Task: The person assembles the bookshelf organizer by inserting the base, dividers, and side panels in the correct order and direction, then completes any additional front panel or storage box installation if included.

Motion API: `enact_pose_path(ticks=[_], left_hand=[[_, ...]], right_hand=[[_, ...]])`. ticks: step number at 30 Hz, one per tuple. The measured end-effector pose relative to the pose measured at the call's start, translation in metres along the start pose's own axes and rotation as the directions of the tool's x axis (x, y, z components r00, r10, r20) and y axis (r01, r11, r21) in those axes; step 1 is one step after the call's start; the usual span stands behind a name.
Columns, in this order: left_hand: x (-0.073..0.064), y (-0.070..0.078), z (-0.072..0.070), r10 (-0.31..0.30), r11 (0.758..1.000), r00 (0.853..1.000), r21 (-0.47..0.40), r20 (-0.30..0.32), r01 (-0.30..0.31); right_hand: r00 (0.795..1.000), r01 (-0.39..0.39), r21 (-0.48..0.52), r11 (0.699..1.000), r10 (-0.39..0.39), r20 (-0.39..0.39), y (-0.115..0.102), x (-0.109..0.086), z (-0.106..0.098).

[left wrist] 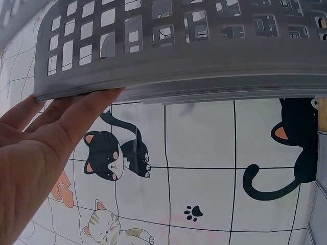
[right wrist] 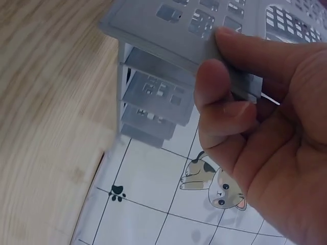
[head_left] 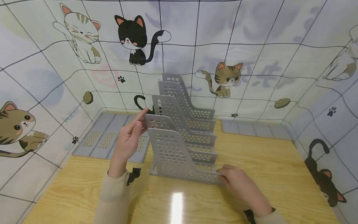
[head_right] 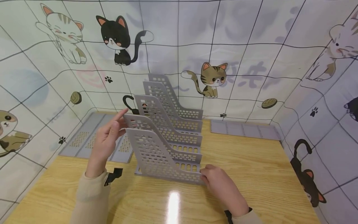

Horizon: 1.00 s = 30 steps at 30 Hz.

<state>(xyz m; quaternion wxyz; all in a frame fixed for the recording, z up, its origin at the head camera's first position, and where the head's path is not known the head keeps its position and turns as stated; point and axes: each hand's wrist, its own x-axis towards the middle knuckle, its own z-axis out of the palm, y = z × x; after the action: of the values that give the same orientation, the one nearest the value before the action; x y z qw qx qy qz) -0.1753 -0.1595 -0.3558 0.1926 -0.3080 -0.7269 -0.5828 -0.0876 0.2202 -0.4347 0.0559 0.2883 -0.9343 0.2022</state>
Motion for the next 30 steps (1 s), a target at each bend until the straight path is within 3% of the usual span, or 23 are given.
enact_pose_path(ticks=[11, 16, 19, 24, 27, 30], left_hand=[[0.001, 0.001, -0.001, 0.005, 1.000, 1.000, 0.025, 0.000, -0.005], [-0.001, 0.000, 0.000, -0.026, 1.000, 1.000, 0.015, 0.004, 0.026], [-0.001, 0.000, -0.001, -0.035, 0.999, 0.999, 0.010, 0.008, 0.035], [-0.001, 0.000, -0.002, -0.033, 0.999, 0.999, 0.027, 0.011, 0.033], [-0.001, 0.001, -0.004, -0.053, 0.998, 0.998, -0.018, 0.028, 0.053], [-0.001, 0.001, -0.005, -0.065, 0.994, 0.996, -0.088, 0.060, 0.070]], right_hand=[[0.984, 0.040, -0.021, 0.999, -0.043, -0.172, -0.001, -0.004, 0.012], [0.989, -0.063, 0.118, 0.991, 0.078, -0.127, 0.001, -0.012, 0.014], [0.987, -0.112, 0.151, 0.982, 0.128, -0.100, 0.000, -0.012, 0.013], [0.987, -0.078, 0.150, 0.986, 0.098, -0.127, -0.005, -0.006, 0.017], [0.991, -0.061, 0.169, 0.984, 0.079, -0.105, -0.010, -0.001, 0.020], [0.993, -0.091, 0.191, 0.977, 0.104, -0.058, -0.014, 0.003, 0.022]])
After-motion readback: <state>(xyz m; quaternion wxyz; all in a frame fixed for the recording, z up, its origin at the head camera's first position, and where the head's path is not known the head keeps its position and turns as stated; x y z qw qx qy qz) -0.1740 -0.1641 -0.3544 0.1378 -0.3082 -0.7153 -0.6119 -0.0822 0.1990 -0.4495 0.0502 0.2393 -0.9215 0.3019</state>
